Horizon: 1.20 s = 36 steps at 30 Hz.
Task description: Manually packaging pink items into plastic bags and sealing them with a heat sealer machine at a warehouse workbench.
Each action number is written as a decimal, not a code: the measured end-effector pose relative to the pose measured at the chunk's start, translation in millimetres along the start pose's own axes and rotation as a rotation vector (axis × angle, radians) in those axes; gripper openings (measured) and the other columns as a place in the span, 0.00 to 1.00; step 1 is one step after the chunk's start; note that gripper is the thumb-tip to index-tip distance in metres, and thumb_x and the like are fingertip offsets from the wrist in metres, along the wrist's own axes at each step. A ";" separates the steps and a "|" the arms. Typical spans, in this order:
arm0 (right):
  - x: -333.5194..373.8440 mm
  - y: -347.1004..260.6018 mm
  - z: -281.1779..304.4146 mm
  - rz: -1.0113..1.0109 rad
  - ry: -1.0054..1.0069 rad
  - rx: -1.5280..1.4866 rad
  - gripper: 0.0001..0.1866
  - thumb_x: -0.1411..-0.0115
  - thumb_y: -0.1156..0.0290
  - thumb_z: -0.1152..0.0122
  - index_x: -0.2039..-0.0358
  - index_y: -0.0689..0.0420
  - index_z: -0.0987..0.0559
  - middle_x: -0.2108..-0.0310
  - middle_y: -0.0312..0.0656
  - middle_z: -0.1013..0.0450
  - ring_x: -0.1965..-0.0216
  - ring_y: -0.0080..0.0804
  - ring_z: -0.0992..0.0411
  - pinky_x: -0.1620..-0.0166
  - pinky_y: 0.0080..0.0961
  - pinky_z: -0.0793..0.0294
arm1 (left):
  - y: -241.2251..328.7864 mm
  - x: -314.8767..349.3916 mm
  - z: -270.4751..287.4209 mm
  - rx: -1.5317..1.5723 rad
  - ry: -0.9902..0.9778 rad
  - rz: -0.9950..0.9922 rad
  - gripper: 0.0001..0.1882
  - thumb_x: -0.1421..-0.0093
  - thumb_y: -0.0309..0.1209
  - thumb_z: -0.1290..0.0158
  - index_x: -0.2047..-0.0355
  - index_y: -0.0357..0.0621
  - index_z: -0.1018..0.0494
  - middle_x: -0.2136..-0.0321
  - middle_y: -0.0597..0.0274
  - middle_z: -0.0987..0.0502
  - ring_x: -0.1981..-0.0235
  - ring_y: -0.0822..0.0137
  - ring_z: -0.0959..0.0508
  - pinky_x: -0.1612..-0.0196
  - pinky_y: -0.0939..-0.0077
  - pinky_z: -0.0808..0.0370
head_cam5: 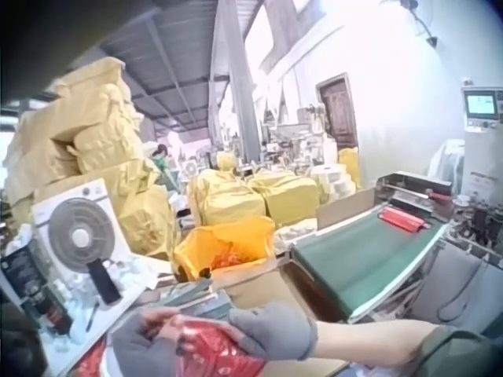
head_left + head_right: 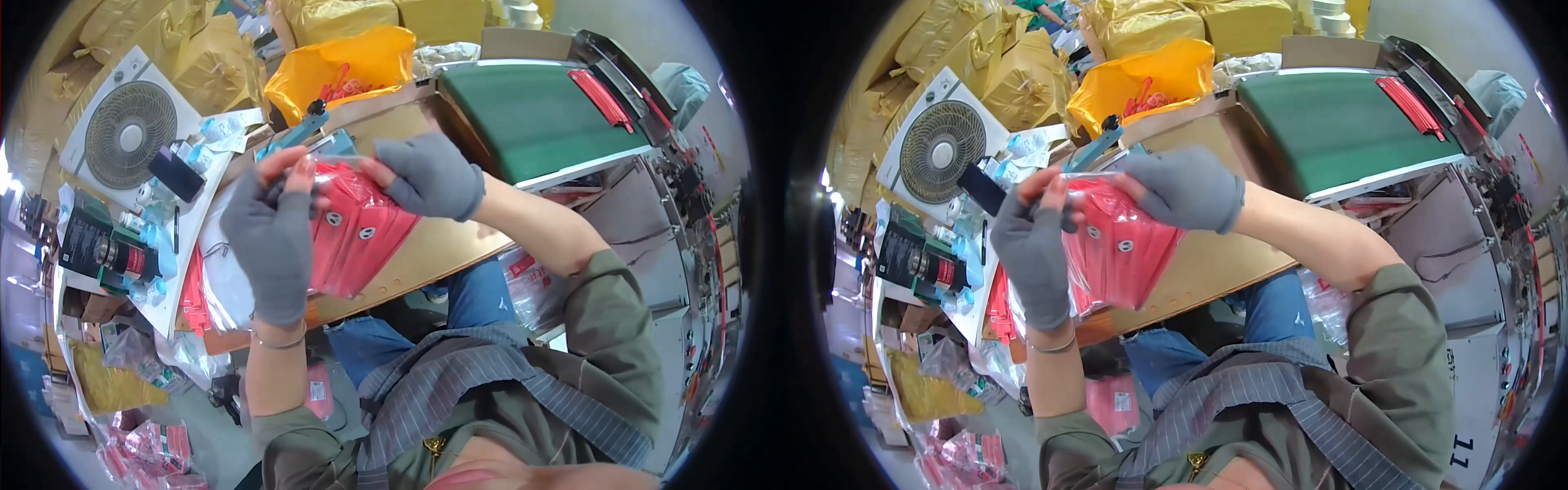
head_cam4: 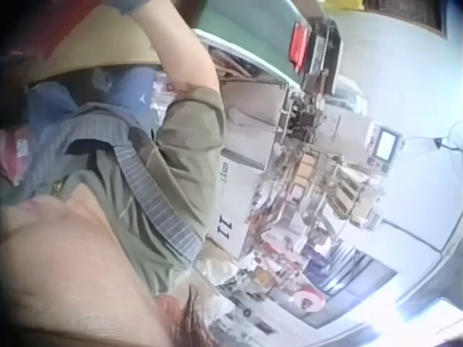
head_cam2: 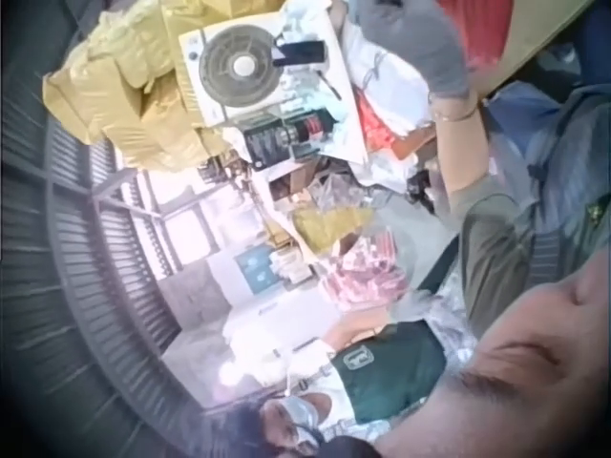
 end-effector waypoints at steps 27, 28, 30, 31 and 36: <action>-116.4 234.6 -225.0 -0.507 -0.086 0.395 0.12 0.46 0.59 0.48 0.73 0.54 0.24 0.73 0.46 0.26 0.68 0.46 0.26 0.66 0.40 0.28 | -333.7 -64.9 100.6 0.208 0.171 0.765 0.25 0.49 0.33 0.38 0.53 0.36 0.28 0.53 0.60 0.27 0.52 0.67 0.29 0.46 0.72 0.34; -105.8 247.4 -229.2 -0.513 -0.048 0.382 0.11 0.46 0.61 0.48 0.73 0.54 0.24 0.74 0.46 0.26 0.69 0.46 0.26 0.66 0.40 0.28 | -331.9 -65.9 99.3 0.160 0.168 0.755 0.25 0.49 0.34 0.38 0.52 0.35 0.29 0.53 0.60 0.27 0.52 0.67 0.29 0.46 0.72 0.34; -112.8 244.4 -233.2 -0.516 -0.071 0.366 0.10 0.47 0.62 0.49 0.74 0.54 0.24 0.74 0.46 0.26 0.69 0.46 0.26 0.67 0.40 0.28 | -339.7 -65.9 107.1 0.216 0.134 0.756 0.27 0.48 0.36 0.39 0.52 0.31 0.30 0.52 0.59 0.28 0.51 0.68 0.30 0.45 0.74 0.36; -115.1 242.9 -234.7 -0.517 -0.086 0.354 0.10 0.47 0.63 0.49 0.75 0.54 0.24 0.74 0.46 0.26 0.70 0.45 0.26 0.67 0.40 0.28 | -342.4 -63.9 110.6 0.214 0.137 0.762 0.27 0.48 0.36 0.39 0.52 0.31 0.30 0.52 0.59 0.28 0.51 0.68 0.30 0.45 0.74 0.36; -106.4 252.6 -239.0 -0.502 -0.023 0.338 0.10 0.47 0.63 0.50 0.76 0.54 0.24 0.75 0.46 0.26 0.71 0.45 0.26 0.67 0.40 0.28 | -337.0 -62.4 108.8 0.017 0.175 0.783 0.28 0.49 0.42 0.39 0.54 0.32 0.27 0.55 0.59 0.25 0.52 0.70 0.29 0.45 0.75 0.37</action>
Point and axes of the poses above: each hand's wrist, its own x-axis away from the middle knuckle, its own z-axis out of the back of the hand, y = z × x, the point moved 6 cm from there along -x, towards the middle knuckle
